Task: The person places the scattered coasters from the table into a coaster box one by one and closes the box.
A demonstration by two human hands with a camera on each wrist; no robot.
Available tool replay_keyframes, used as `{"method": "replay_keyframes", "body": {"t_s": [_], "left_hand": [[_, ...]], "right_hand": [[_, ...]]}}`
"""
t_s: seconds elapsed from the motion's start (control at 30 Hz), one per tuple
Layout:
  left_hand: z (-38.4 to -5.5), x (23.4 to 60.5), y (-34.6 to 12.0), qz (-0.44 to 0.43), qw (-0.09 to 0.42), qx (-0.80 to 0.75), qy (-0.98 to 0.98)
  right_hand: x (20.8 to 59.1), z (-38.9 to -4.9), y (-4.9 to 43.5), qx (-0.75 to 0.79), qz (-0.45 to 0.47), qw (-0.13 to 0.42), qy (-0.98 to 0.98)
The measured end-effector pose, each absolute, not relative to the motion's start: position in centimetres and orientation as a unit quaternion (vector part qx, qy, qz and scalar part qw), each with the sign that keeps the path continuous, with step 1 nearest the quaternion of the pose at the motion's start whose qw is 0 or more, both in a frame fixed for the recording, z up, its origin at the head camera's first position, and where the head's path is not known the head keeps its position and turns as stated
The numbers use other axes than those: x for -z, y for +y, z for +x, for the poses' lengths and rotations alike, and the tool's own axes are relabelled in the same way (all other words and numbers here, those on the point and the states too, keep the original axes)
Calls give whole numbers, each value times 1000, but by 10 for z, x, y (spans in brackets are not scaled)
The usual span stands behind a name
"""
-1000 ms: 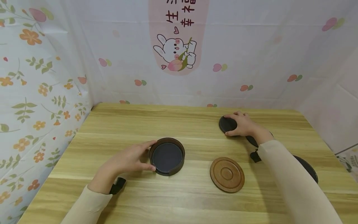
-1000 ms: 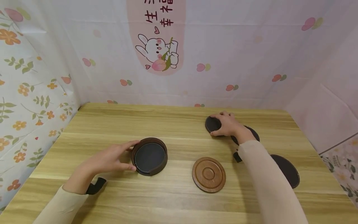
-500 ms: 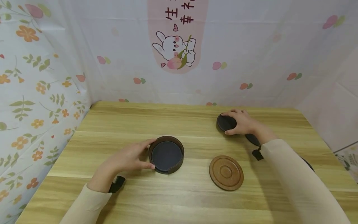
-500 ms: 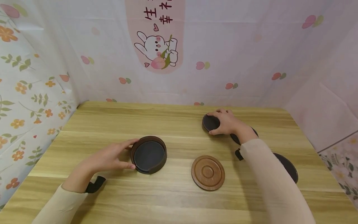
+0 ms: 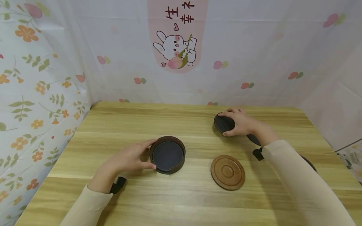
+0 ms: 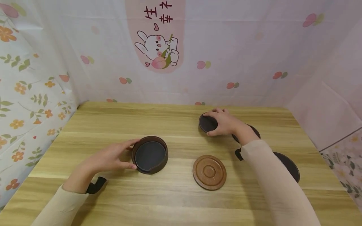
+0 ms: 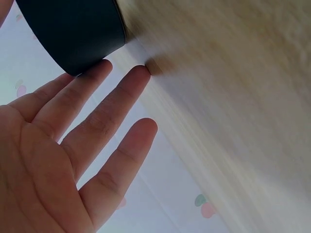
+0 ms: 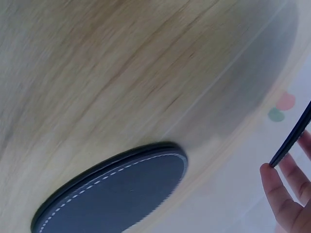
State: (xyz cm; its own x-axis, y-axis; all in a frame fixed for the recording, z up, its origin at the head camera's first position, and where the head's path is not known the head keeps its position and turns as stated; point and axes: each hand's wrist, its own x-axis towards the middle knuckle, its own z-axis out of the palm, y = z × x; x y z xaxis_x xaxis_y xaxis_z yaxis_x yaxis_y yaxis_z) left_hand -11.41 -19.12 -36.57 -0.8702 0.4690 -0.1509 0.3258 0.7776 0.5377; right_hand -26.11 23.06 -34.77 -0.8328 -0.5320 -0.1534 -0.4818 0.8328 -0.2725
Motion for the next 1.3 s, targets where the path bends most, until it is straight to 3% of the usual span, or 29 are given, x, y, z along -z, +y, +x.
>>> {"method": "replay_keyframes", "body": {"t_s": [0.8, 1.3], "left_hand": [[-115, 365, -191, 215, 137, -261, 931], [-115, 367, -191, 214, 137, -264, 931]], "right_hand": [[339, -230, 179, 121, -366, 81, 919], [340, -215, 143, 124, -402, 95, 902]]}}
